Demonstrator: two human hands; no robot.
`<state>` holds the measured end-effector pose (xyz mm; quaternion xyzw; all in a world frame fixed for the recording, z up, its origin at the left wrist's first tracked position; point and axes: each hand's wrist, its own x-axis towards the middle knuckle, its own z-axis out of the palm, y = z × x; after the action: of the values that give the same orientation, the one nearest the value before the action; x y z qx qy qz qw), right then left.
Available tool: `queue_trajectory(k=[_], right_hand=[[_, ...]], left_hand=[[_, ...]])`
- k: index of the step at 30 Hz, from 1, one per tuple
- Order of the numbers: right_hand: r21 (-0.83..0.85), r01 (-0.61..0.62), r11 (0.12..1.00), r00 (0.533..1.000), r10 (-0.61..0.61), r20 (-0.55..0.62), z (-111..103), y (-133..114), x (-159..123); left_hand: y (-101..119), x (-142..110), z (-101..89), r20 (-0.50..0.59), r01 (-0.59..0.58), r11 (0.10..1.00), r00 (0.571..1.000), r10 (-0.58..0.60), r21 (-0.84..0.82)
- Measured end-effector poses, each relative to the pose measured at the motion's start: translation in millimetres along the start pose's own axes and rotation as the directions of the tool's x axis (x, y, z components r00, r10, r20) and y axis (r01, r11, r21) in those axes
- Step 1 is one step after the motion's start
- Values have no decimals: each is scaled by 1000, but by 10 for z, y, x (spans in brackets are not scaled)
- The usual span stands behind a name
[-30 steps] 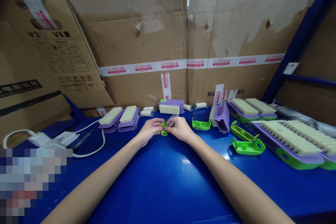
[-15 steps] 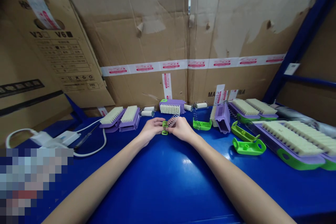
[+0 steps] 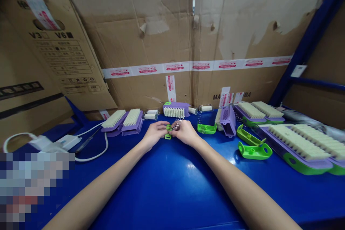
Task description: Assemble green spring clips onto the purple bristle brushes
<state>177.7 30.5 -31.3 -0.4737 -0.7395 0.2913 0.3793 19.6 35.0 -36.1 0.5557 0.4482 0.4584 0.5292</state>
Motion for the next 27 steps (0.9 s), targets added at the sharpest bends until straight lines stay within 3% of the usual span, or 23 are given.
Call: queue_trajectory(k=[6,14,21,27], right_hand=[[60,-53,997,999,53,-4,4,-7,-5],[8,-64,998,996,64,-60,18,-6,5],[127,-89,988,995,94,-29,65,9,15],[105,-44,993,998,48,-38,71,-11,-5]], left_hand=[[-11,11,-8,10,-29,1000,1000,29,-1],[-11,17,7,38,-57,998,998,57,-1],[-15,7,35,5,-55,998,998,55,4],[-15,4,68,-59,-37,998,998,34,-47]])
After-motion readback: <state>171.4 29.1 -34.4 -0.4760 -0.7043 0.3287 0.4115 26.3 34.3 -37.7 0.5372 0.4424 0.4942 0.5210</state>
